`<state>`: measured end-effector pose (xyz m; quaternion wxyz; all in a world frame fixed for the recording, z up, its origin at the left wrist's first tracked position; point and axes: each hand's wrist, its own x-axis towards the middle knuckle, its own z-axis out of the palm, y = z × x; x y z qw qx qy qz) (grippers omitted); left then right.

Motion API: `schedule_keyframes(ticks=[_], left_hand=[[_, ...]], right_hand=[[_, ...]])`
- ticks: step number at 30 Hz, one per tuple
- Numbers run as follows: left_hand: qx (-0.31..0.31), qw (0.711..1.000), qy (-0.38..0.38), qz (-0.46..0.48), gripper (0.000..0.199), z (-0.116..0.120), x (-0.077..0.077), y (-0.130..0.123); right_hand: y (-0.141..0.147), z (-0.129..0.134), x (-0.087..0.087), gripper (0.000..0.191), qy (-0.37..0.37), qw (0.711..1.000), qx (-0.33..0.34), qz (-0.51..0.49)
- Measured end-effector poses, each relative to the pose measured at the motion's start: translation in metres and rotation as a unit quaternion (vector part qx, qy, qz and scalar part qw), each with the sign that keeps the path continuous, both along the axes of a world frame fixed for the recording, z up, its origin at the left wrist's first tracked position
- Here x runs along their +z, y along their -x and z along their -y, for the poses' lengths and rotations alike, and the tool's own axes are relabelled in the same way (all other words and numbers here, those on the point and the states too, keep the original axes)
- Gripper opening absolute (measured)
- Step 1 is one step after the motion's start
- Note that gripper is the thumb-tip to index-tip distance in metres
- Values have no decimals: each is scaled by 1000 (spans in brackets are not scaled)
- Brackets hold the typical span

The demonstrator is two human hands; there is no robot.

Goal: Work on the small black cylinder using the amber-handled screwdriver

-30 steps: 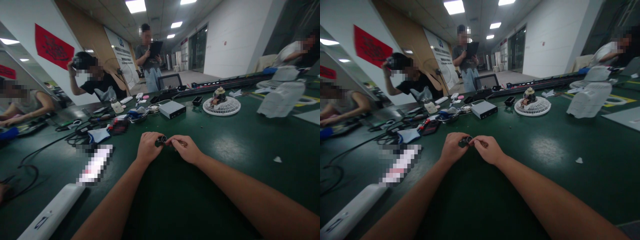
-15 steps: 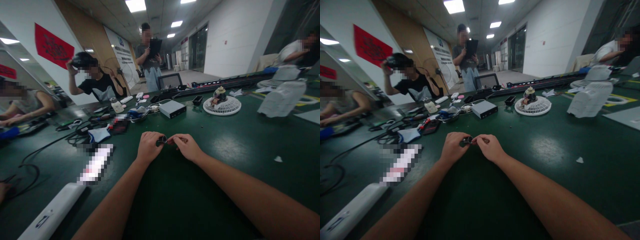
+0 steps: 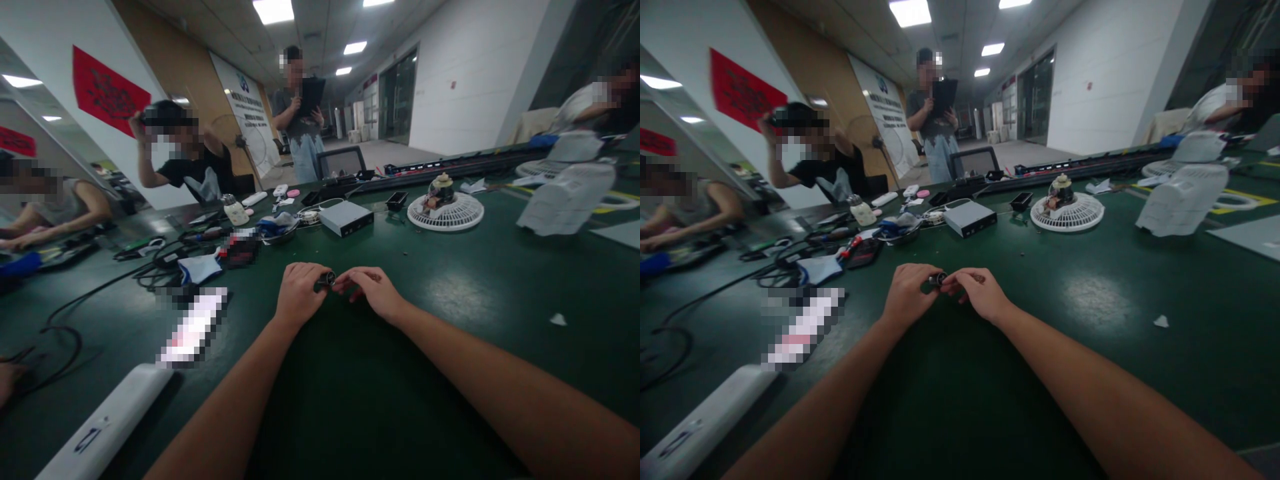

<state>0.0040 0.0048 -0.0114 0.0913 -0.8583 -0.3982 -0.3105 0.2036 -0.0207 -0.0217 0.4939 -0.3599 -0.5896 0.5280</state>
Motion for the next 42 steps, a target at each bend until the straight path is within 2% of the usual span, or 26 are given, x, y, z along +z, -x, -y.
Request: schedule_keyframes(ticks=[5,7,11,16,22,27,32,37,42], left_hand=[[3,1000,0,-5,24,0,0,-1],[2,1000,-4,-7,22,1,-1,-1],[8,1000,-13,-12,26,0,-1,-1],[18,1000,-17,-7,28,-1,-2,1],[20,1000,-14,-10,30,-1,-2,0],[34,999,-16,-10,28,-1,-2,0],[31,999,-22,-5,30,-1,-2,0],[20,1000,-18,-15,29,-1,-2,0],[17,1000,-18,-14,32,-1,-1,1]], right_hand=[[2,0,-1,29,-3,997,-58,56],[2,1,-1,29,4,997,-47,63],[1,1,1,31,-9,1000,-9,15],[0,1,0,29,-39,996,-56,61],[0,3,2,32,-43,999,-18,28],[0,3,-2,30,-61,993,-66,75],[-1,3,-1,32,-35,999,-17,36],[0,2,0,30,-49,995,-67,62],[-2,0,-2,32,-28,998,-38,47]])
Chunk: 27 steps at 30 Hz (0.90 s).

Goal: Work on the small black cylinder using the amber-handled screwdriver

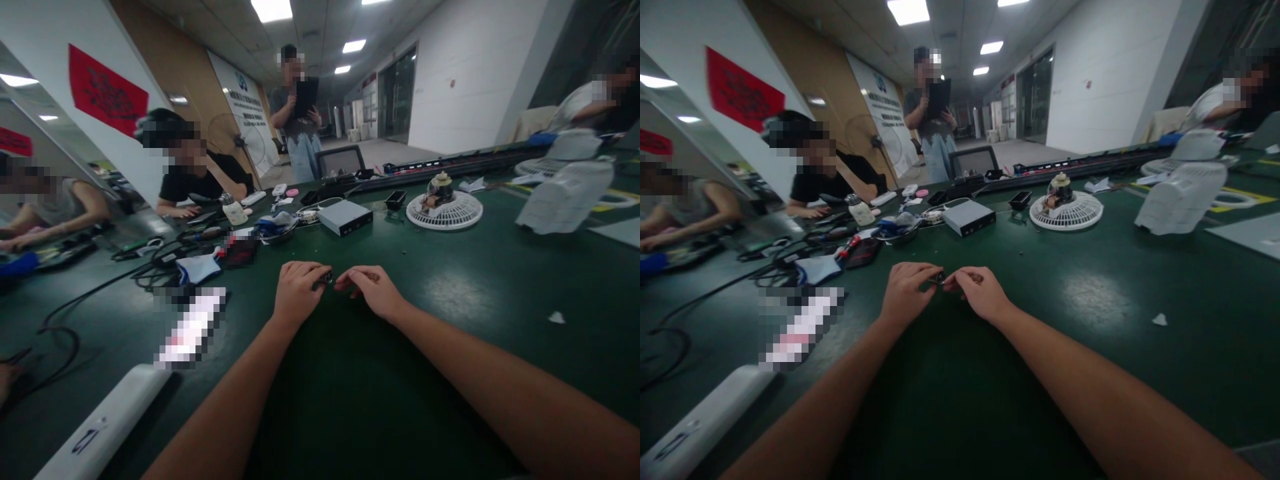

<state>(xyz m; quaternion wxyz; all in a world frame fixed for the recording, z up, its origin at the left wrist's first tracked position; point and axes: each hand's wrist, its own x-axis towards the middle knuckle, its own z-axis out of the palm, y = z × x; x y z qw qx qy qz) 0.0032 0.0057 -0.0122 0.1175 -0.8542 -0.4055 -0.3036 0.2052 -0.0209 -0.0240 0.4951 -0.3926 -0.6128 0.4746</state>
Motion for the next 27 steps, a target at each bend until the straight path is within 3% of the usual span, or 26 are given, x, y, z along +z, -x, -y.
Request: schedule_keyframes(ticks=[4,8,13,17,22,27], left_hand=[[4,1000,-1,0,31,-1,0,0],[3,1000,9,-5,32,-1,0,1],[7,1000,12,-5,31,0,-1,1],[4,1000,19,-15,31,0,-1,0],[2,1000,17,-21,32,-1,-1,0],[0,1000,9,-21,31,-1,-1,-1]], right_hand=[[0,0,0,29,5,1000,-27,3],[0,1,2,31,17,1000,15,-9],[0,0,2,30,7,1000,-13,-2],[-2,-2,2,30,26,999,27,-3],[-1,-2,2,29,7,1000,-8,-1],[0,-1,2,30,9,1000,11,0]])
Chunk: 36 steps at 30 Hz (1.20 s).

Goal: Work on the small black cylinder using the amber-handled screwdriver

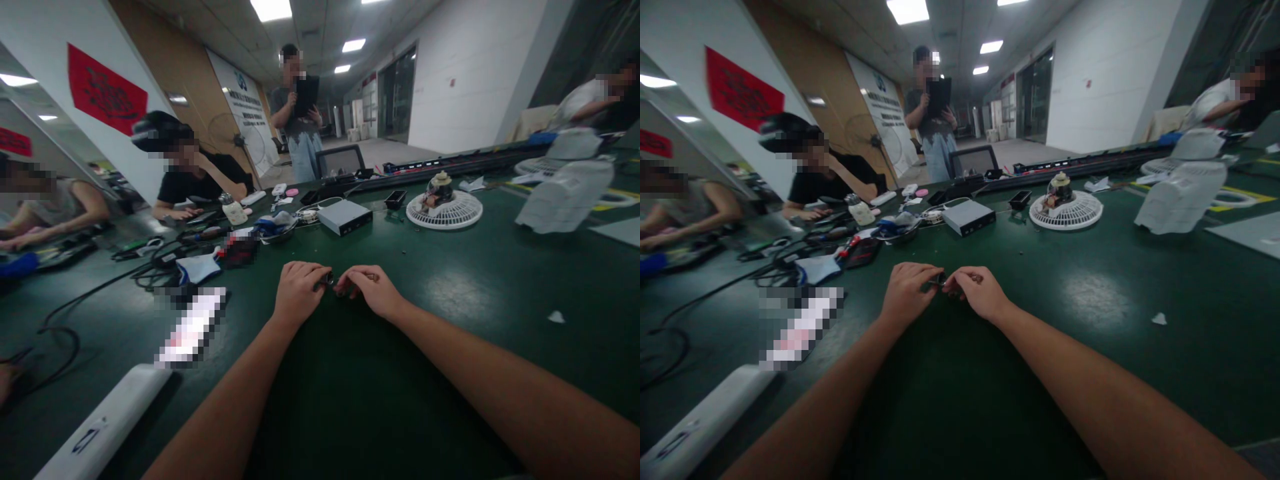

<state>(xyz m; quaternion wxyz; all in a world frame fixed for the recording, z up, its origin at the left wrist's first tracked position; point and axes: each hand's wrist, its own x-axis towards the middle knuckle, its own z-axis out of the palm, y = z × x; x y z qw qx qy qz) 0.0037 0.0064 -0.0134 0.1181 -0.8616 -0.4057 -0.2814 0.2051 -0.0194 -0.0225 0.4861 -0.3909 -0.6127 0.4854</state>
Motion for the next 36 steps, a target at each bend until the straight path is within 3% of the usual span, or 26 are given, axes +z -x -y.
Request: schedule_keyframes(ticks=[4,8,10,13,16,27,36], left_hand=[[13,1000,6,-1,29,0,-1,0],[50,999,14,7,27,-1,-2,0],[63,998,17,6,27,-1,-3,0],[73,997,22,0,28,-3,-5,0],[86,996,28,4,28,-4,-6,0],[80,996,36,-2,31,-4,-8,0],[-42,997,59,0,30,0,-1,-2]], right_hand=[[-2,2,-1,29,-50,996,-68,32],[-2,5,0,30,-78,995,-53,40],[-2,5,1,24,-117,987,-54,98],[-3,3,-2,4,-162,953,-62,250],[-4,1,-6,18,-154,936,-49,311],[-3,1,-1,15,-169,951,-103,239],[-2,0,-3,14,-158,960,-122,195]])
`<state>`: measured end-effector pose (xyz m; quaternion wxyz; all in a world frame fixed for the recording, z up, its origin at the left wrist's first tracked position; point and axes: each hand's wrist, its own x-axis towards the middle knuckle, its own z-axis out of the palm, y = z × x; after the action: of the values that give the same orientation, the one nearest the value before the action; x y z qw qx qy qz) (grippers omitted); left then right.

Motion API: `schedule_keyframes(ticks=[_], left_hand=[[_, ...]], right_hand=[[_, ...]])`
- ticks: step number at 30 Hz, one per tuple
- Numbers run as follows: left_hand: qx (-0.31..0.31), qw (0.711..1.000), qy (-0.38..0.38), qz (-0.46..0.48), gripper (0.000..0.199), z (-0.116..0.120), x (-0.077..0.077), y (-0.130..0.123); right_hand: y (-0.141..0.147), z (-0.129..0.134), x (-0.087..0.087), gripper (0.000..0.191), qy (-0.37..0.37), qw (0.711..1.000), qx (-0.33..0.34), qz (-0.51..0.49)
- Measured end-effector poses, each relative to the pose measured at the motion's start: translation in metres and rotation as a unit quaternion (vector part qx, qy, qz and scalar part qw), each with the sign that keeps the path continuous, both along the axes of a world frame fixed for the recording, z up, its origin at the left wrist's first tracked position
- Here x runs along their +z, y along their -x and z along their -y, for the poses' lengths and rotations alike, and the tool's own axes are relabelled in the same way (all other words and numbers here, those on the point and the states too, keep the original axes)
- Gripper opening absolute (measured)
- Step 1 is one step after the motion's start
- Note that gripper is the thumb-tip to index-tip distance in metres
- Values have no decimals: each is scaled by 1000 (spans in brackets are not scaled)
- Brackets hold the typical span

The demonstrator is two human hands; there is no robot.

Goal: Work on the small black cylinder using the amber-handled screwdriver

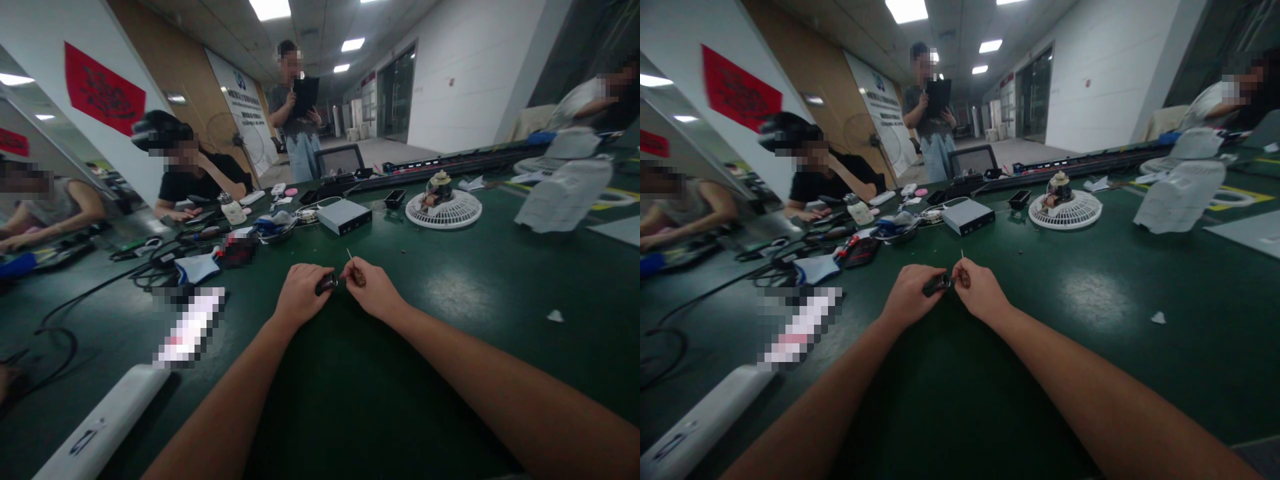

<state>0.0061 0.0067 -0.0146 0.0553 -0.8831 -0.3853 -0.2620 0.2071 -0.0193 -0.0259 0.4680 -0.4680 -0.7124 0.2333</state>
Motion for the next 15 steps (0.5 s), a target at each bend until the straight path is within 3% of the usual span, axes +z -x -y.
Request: schedule_keyframes(ticks=[6,15], left_hand=[[-17,1000,-14,20,32,-2,-1,2],[-59,998,-24,-6,30,2,3,0]], right_hand=[[0,-3,-3,16,19,997,0,-73],[-1,2,2,20,-14,997,24,-71]])
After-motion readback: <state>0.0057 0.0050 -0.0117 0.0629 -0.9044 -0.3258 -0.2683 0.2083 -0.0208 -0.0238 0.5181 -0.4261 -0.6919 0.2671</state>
